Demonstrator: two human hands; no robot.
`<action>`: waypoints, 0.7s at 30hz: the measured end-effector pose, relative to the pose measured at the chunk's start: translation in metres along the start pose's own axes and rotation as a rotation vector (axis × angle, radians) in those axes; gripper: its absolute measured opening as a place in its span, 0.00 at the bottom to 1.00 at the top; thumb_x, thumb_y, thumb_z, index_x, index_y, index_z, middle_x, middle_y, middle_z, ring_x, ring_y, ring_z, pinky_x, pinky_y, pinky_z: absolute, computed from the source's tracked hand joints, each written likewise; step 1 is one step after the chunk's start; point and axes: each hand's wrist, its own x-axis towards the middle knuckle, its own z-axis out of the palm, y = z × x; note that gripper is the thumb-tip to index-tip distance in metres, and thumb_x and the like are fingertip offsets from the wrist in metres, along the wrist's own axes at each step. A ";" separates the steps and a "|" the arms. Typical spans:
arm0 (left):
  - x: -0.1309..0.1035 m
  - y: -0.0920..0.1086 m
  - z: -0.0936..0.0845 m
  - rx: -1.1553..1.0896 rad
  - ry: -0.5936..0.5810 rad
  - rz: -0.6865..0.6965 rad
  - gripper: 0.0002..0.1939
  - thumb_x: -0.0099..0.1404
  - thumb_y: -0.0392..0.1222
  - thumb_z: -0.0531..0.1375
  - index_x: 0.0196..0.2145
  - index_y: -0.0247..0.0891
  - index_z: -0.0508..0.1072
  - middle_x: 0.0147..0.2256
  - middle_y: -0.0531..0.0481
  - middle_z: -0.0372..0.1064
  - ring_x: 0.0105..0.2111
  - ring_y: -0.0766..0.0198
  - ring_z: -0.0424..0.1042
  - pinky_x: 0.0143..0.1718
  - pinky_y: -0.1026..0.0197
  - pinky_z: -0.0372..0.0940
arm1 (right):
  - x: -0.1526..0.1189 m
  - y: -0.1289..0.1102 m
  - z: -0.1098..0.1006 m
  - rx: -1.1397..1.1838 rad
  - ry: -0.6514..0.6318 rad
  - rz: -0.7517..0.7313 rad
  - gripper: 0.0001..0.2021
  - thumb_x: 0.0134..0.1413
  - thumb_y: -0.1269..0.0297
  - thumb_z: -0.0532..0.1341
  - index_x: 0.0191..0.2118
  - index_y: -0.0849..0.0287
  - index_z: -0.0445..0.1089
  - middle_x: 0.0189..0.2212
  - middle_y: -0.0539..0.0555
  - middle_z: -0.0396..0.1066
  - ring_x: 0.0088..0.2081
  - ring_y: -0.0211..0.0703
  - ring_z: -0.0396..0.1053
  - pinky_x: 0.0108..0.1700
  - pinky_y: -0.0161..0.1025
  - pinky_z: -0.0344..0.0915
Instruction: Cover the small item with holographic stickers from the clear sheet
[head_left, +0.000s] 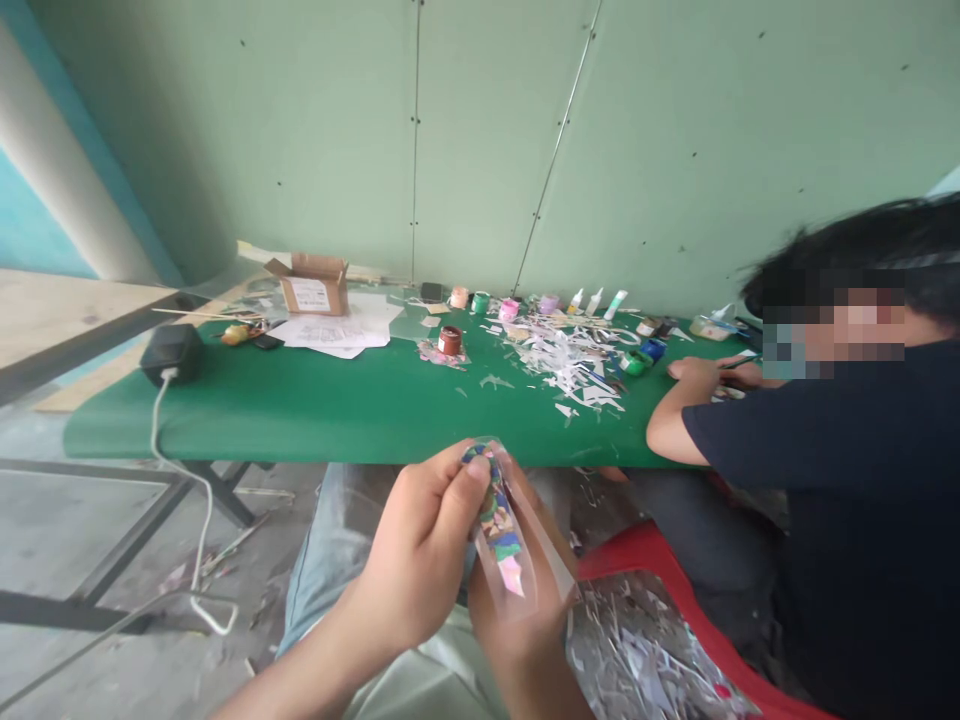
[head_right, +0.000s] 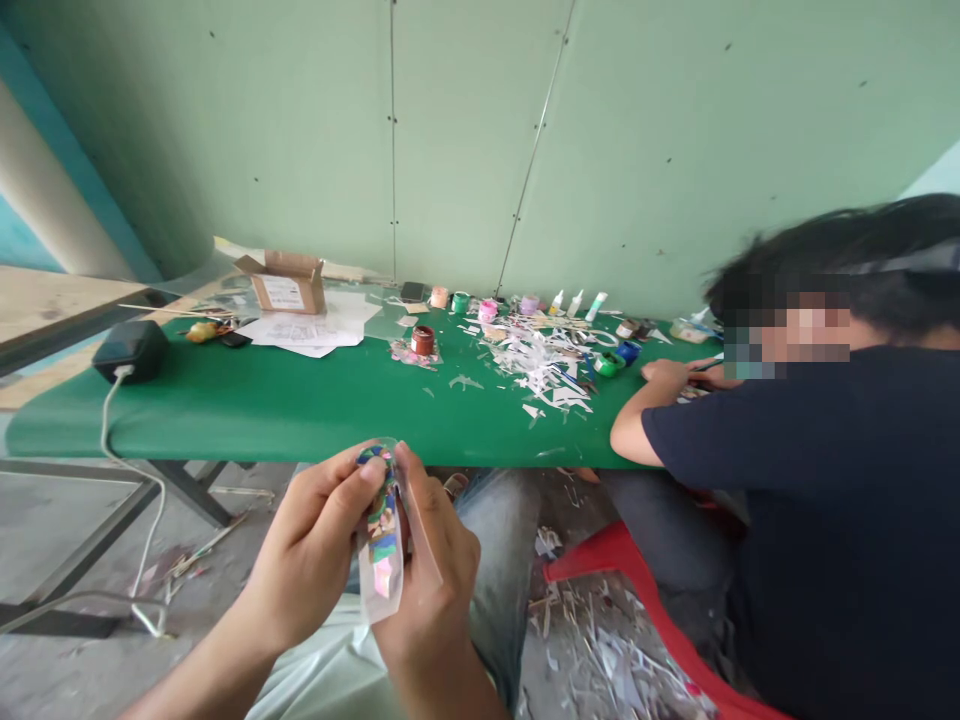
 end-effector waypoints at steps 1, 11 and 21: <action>0.000 0.000 -0.001 0.032 -0.015 0.012 0.19 0.74 0.47 0.51 0.25 0.39 0.58 0.23 0.58 0.49 0.23 0.70 0.46 0.24 0.65 0.50 | 0.000 0.000 0.000 -0.005 0.003 -0.005 0.27 0.66 0.72 0.58 0.68 0.57 0.59 0.48 0.58 0.79 0.45 0.45 0.80 0.43 0.39 0.80; 0.003 0.006 -0.011 0.355 -0.104 0.138 0.19 0.76 0.45 0.47 0.25 0.39 0.56 0.22 0.59 0.52 0.22 0.71 0.49 0.24 0.65 0.49 | 0.000 0.000 -0.003 -0.015 -0.013 -0.020 0.25 0.67 0.72 0.55 0.68 0.60 0.59 0.51 0.61 0.77 0.49 0.45 0.78 0.47 0.38 0.79; 0.003 0.003 -0.013 0.190 -0.128 0.081 0.20 0.75 0.47 0.48 0.25 0.39 0.56 0.22 0.59 0.48 0.22 0.71 0.47 0.24 0.65 0.49 | 0.002 -0.001 -0.003 -0.004 -0.011 -0.007 0.25 0.67 0.72 0.56 0.68 0.59 0.60 0.52 0.60 0.77 0.50 0.46 0.78 0.48 0.40 0.79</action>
